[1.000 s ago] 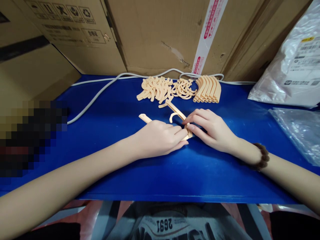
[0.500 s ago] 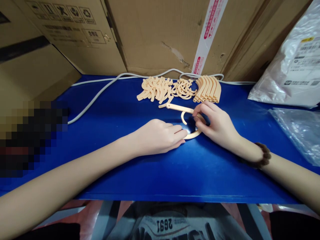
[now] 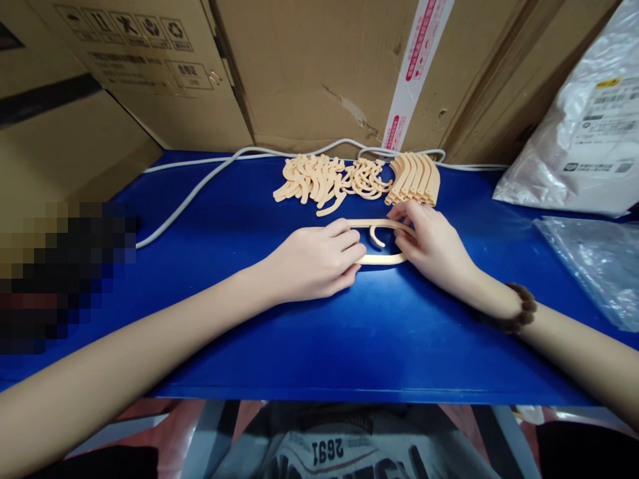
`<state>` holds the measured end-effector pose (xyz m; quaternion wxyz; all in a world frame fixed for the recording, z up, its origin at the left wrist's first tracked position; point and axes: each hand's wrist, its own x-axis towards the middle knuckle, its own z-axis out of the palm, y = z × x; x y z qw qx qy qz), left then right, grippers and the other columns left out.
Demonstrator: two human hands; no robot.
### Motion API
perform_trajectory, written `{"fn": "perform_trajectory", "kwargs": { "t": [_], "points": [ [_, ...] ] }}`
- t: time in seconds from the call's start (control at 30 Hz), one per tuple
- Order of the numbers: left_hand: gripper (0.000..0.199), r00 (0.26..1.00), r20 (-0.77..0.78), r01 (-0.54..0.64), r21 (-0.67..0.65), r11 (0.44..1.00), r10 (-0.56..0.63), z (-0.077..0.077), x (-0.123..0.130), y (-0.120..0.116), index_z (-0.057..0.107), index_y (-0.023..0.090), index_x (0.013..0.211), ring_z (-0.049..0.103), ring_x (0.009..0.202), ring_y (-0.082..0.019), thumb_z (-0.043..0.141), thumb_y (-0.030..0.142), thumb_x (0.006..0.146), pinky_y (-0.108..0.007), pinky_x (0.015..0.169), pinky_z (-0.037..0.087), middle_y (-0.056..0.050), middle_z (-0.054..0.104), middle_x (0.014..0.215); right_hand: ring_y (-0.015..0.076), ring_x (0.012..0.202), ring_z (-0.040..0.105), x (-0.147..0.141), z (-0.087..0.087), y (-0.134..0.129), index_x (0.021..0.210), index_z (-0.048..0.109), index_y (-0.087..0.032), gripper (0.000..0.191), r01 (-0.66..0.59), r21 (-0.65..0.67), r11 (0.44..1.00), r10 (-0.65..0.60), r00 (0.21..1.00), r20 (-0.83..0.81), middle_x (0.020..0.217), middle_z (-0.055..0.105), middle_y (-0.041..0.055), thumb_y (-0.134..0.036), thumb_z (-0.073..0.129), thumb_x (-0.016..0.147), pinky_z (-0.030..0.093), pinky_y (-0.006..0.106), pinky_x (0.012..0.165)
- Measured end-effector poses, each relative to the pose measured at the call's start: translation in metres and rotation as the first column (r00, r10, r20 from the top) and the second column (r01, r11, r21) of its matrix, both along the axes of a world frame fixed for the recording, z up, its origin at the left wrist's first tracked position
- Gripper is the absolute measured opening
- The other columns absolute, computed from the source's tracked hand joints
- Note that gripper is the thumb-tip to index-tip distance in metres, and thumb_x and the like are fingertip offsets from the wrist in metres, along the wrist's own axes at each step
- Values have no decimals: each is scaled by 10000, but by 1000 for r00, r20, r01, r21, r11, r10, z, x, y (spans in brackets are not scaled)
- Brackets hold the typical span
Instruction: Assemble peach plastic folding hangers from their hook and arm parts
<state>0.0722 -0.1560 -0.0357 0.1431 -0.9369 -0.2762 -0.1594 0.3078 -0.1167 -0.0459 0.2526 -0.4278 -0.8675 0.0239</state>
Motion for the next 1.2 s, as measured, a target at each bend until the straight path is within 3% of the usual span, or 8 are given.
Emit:
{"fn": "perform_trajectory", "kwargs": {
  "t": [0.33,0.47,0.63,0.8,0.97,1.1,1.2],
  "points": [
    [287,1000,31,15,-237,971,-8,-2,-4,4,665,155,1065,546,917,-232,444,311,970,-353,816,469,-80,644,1009,219,815,583,0,0,1,957,542,-192,194,34,-10,999,-34,999,31,922,653,65,-84,501,800,414,348,718],
    [309,994,84,-56,-196,979,74,-3,-5,6,658,146,1088,572,962,-242,433,324,977,-368,860,473,-83,651,1031,226,855,575,-1,2,0,942,548,-187,108,45,25,999,-46,998,49,920,637,64,-128,523,855,395,347,727],
    [295,948,118,-291,-51,955,295,-3,-10,13,683,115,1037,601,978,-271,410,189,953,-388,836,498,-98,678,995,219,908,549,-6,10,-11,959,577,-177,82,-151,158,976,136,985,102,976,642,76,-215,507,944,394,349,784],
    [317,933,77,-347,-56,936,350,-7,-13,18,712,111,1036,628,977,-283,427,233,968,-407,815,521,-101,726,989,212,868,522,-10,13,-22,971,646,-171,151,-366,224,903,305,915,265,996,654,81,-241,513,960,367,345,738],
    [344,896,52,-437,-87,895,442,-7,-10,18,716,124,1092,660,959,-279,417,214,947,-389,747,524,-117,737,970,191,860,530,-10,11,-21,952,673,-164,203,-398,198,896,338,899,278,979,660,73,-252,493,982,358,328,732],
    [366,869,27,-489,-117,865,495,-2,-9,15,721,163,1110,684,898,-257,406,229,935,-358,701,507,-107,732,952,199,900,555,-10,10,-21,1026,690,-151,299,-445,185,876,386,878,284,933,662,71,-392,521,977,383,323,753],
    [371,857,-11,-511,-146,847,516,3,-9,12,725,194,1099,692,866,-243,396,239,932,-338,665,484,-92,731,960,202,908,579,-11,10,-21,1018,691,-146,300,-458,143,877,399,862,314,905,665,69,-362,484,995,412,332,818]
  ]
}}
